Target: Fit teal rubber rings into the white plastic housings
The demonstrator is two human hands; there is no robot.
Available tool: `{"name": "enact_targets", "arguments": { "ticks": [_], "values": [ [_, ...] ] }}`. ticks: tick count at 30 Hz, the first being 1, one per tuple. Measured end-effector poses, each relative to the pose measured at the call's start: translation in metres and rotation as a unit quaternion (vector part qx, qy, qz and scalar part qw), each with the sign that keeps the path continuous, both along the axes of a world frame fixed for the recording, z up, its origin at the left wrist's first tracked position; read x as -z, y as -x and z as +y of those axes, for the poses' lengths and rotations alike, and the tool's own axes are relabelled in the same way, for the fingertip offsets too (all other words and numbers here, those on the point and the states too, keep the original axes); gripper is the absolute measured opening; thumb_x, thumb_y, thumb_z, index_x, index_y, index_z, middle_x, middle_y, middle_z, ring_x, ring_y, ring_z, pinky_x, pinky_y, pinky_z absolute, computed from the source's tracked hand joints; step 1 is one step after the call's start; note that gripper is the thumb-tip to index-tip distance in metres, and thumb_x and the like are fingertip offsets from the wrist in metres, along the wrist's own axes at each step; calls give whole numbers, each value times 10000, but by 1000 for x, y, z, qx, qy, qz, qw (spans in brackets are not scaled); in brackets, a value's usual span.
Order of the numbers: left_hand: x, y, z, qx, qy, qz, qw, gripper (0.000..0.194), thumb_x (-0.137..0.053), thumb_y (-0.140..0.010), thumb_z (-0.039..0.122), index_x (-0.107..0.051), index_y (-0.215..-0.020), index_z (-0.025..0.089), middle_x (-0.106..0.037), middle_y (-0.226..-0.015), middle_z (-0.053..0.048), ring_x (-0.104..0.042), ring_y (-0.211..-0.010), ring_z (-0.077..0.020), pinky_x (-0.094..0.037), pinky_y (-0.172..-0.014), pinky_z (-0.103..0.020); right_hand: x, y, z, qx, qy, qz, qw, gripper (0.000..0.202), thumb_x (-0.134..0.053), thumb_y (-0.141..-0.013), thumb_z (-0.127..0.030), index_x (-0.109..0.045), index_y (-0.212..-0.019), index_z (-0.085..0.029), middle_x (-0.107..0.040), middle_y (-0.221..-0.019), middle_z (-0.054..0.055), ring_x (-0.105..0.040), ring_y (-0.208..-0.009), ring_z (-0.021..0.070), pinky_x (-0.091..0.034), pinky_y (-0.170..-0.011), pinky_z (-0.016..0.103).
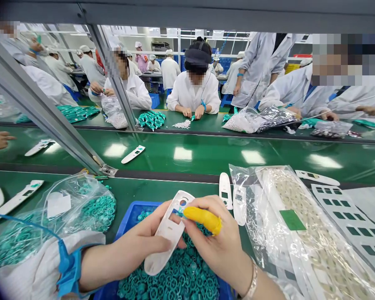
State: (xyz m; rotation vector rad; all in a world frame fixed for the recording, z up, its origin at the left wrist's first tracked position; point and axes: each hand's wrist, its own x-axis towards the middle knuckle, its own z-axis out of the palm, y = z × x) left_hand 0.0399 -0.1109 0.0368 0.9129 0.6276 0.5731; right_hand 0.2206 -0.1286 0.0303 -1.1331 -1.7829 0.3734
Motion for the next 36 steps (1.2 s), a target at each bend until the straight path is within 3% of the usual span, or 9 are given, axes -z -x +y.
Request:
{"name": "enact_targets", "arguments": {
  "ticks": [5, 8, 12, 15, 20, 24, 29, 33, 36],
  "values": [
    [-2, -3, -9, 16, -19, -15, 1000, 562, -517, -669, 69, -423, -1187, 263, -490, -956, 12, -576, -831, -125, -390, -644, -217, -7, 4, 2, 38, -98, -104, 989, 251, -629, -762, -103, -551, -971, -218, -606, -835, 18, -528, -803, 158, -473, -686, 289],
    [-2, -4, -10, 10, -20, -28, 999, 522, -533, -708, 85, -406, -1185, 253, -476, -921, 13, -546, -810, -113, -375, -648, -217, -4, 5, 1, 36, -101, -124, 986, 257, -619, -774, -107, -551, -999, -210, -611, -854, 27, -518, -816, 166, -471, -686, 299],
    [-1, -7, -9, -15, -37, -58, 997, 286, -532, -799, 159, -449, -1071, 197, -489, -818, 26, -439, -695, -72, -337, -624, -200, 2, 7, -1, 31, -112, -126, 985, 278, -598, -779, -79, -536, -1021, -201, -608, -872, 37, -510, -833, 174, -464, -698, 315],
    [1, -10, -9, -34, -35, -47, 998, 176, -505, -857, 241, -459, -1015, 181, -480, -826, 21, -428, -731, -78, -346, -657, -201, 5, 9, -2, 32, -121, -111, 986, 291, -582, -778, -59, -525, -1023, -206, -605, -875, 34, -506, -835, 173, -461, -692, 308],
    [3, -13, -11, -35, -98, -45, 994, 248, -431, -916, 303, -438, -1151, 225, -498, -954, 2, -443, -900, -106, -365, -840, -245, 9, 11, -1, 46, -110, -108, 987, 250, -575, -792, -98, -536, -1005, -223, -609, -872, 30, -505, -842, 181, -453, -706, 329],
    [2, -13, -13, -46, -164, 8, 985, 298, -372, -937, 332, -411, -1219, 245, -515, -1025, -10, -446, -920, -109, -362, -878, -251, 10, 9, -1, 64, -113, -114, 985, 246, -599, -778, -138, -554, -998, -238, -623, -852, 24, -524, -809, 188, -444, -698, 355],
    [6, -14, -11, -61, -159, 50, 984, 307, -350, -936, 375, -458, -1173, 211, -544, -926, -13, -476, -795, -108, -411, -802, -260, 9, 5, -1, 29, -140, -172, 975, 279, -584, -767, -96, -563, -987, -266, -667, -867, 8, -521, -784, 190, -420, -693, 361],
    [10, -15, -6, -82, -188, 82, 975, 318, -338, -936, 392, -527, -1077, 180, -529, -802, -4, -479, -729, -106, -411, -734, -245, 9, 7, -3, 72, -156, -223, 960, 253, -584, -782, -151, -565, -1007, -265, -686, -810, 0, -521, -748, 196, -370, -702, 375],
    [9, -14, -4, -88, -218, 99, 967, 308, -336, -939, 367, -544, -1057, 173, -540, -838, -14, -489, -745, -108, -411, -712, -236, 9, 10, -4, 79, -178, -233, 953, 250, -587, -786, -142, -559, -1008, -253, -692, -793, -6, -519, -724, 188, -348, -705, 375]
  ]
}}
